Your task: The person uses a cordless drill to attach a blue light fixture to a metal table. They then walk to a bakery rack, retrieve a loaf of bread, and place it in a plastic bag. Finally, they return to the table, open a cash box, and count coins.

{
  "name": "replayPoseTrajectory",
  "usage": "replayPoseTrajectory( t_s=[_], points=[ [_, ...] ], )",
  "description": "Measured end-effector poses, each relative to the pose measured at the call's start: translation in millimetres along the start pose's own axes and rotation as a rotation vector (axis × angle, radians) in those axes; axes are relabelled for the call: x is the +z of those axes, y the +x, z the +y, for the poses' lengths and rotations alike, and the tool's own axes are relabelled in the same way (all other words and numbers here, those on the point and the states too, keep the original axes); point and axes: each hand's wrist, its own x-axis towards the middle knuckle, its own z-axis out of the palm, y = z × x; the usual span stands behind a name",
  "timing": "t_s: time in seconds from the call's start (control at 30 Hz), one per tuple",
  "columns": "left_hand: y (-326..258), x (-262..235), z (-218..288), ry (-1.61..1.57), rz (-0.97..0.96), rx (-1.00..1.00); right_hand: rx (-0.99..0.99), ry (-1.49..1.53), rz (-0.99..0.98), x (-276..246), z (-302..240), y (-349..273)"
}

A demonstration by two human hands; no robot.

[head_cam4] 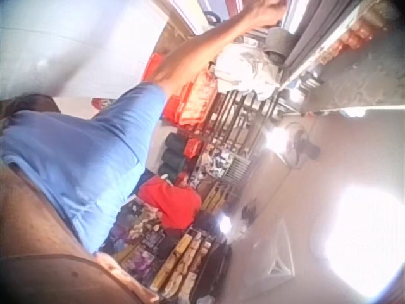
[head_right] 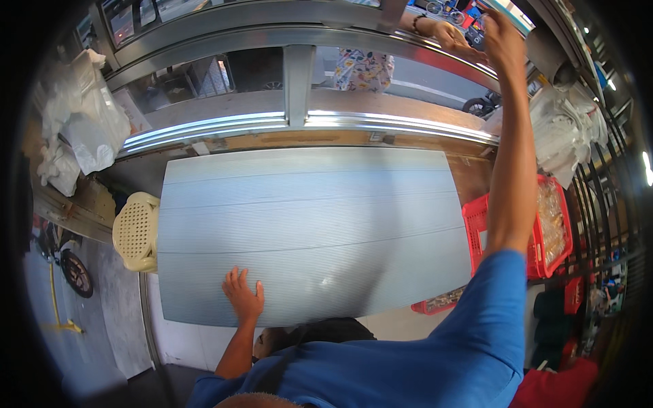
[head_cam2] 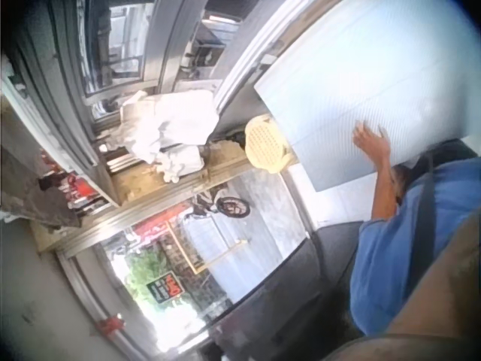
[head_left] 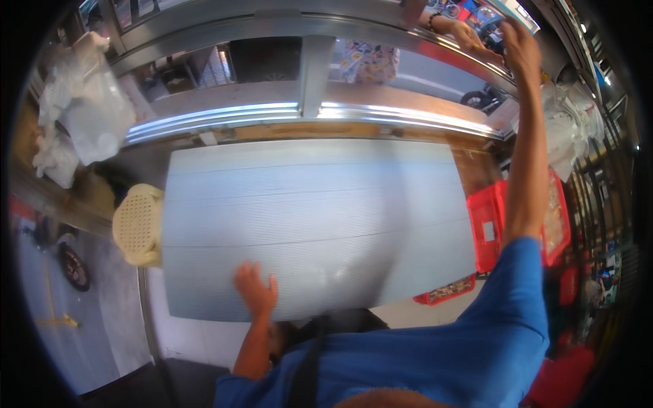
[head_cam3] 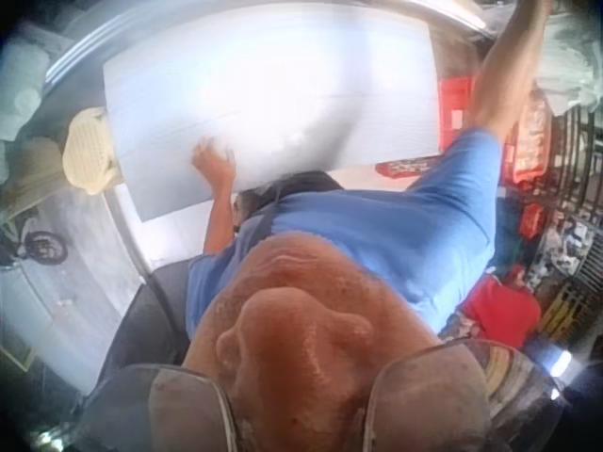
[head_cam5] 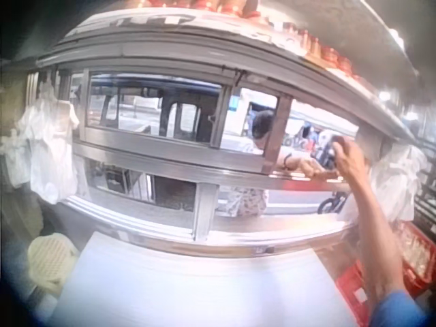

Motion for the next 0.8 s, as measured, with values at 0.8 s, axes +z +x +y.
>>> replayPoseTrajectory(
  t_s=[0.8],
  points=[
    [555.8, -259.0, 81.6, 0.217, 0.891, 0.604, 1.429, 0.035, -1.084, -114.4, -261.6, -741.7]
  ],
)
